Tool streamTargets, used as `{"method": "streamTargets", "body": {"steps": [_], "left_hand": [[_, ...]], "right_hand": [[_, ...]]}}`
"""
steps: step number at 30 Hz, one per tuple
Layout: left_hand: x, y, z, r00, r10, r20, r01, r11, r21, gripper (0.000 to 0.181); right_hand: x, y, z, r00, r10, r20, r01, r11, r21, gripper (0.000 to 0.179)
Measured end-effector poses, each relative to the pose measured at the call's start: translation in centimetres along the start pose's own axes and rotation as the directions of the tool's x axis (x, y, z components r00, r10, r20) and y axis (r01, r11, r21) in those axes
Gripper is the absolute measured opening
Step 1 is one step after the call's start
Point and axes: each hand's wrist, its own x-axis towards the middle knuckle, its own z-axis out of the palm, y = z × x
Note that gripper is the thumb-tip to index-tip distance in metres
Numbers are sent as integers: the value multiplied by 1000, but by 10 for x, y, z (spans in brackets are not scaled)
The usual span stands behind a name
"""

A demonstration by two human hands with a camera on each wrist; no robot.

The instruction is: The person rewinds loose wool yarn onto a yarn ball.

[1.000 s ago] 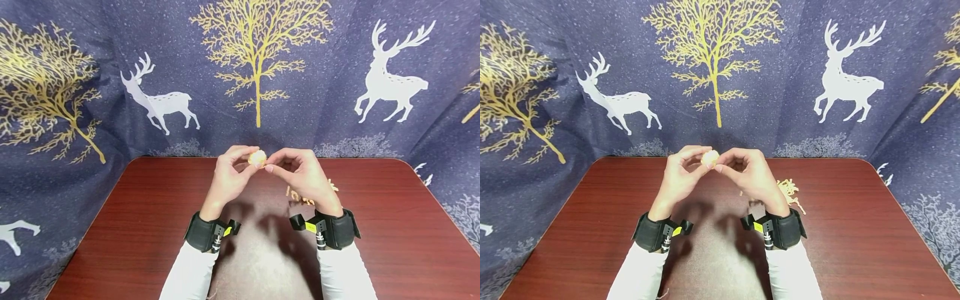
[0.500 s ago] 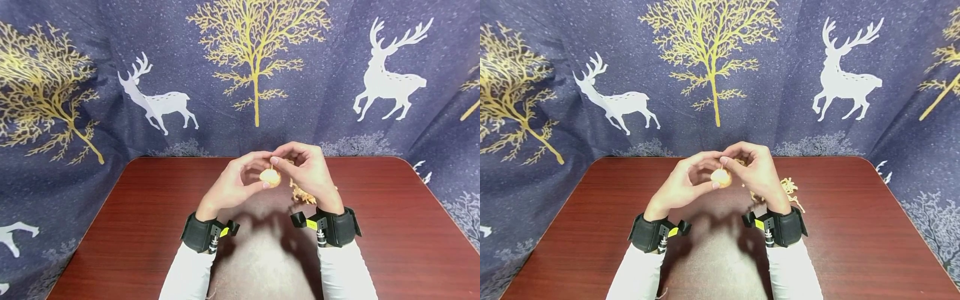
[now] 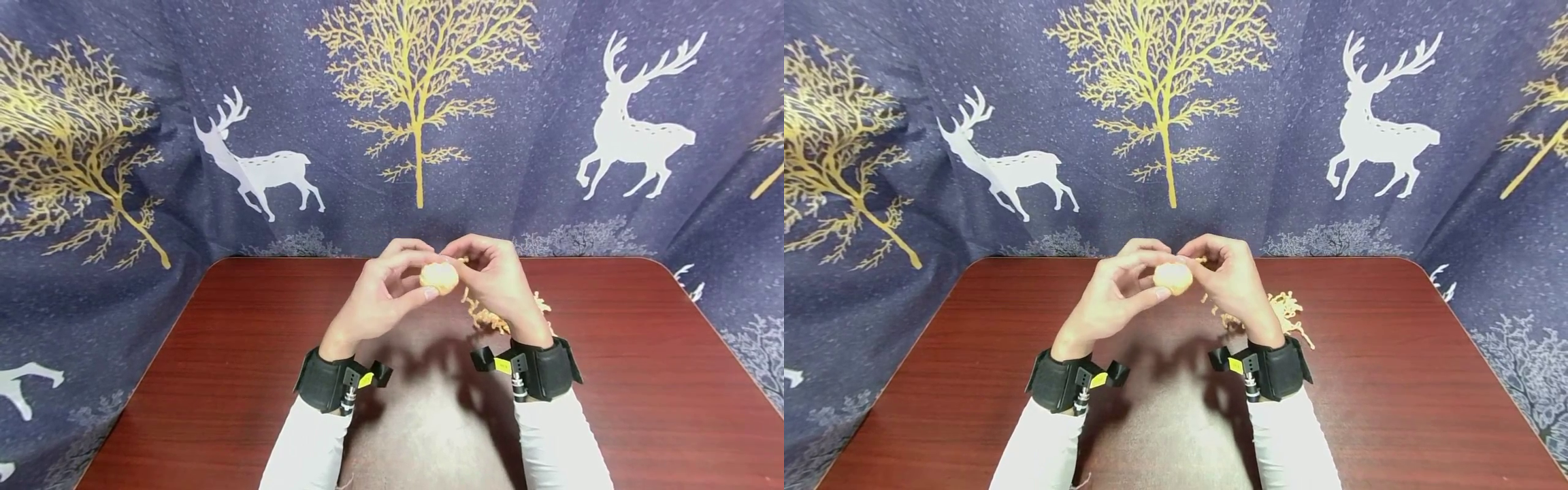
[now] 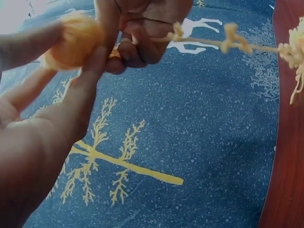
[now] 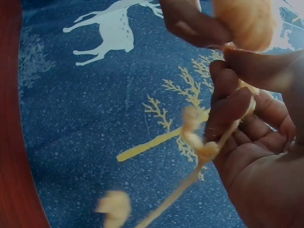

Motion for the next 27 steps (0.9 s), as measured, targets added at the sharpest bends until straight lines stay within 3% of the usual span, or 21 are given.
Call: {"method": "streamTargets", "body": {"steps": [4, 11, 15, 18, 22, 27], "left_hand": [[3, -3, 0, 992, 25, -127, -23, 1000, 13, 37], [6, -5, 2, 950, 35, -312, -5, 995, 96, 35], [6, -5, 4, 926, 21, -377, 15, 996, 92, 35], [6, -7, 4, 915, 51, -400, 5, 990, 138, 34], [6, -10, 5, 915, 74, -397, -2, 984, 179, 32], [5, -10, 4, 941, 22, -336, 47, 979, 197, 32]], "right_hand": [[1, 1, 2, 998, 35, 45, -33, 998, -57, 7], [-1, -4, 4, 991, 58, 119, -41, 989, -140, 5], [-3, -8, 4, 989, 63, 134, -42, 987, -153, 5], [-5, -12, 4, 988, 53, 146, -33, 990, -139, 4], [-7, -16, 4, 989, 5, 146, 10, 995, -100, 6], [-7, -19, 4, 995, -62, 84, 66, 997, -48, 8]]}}
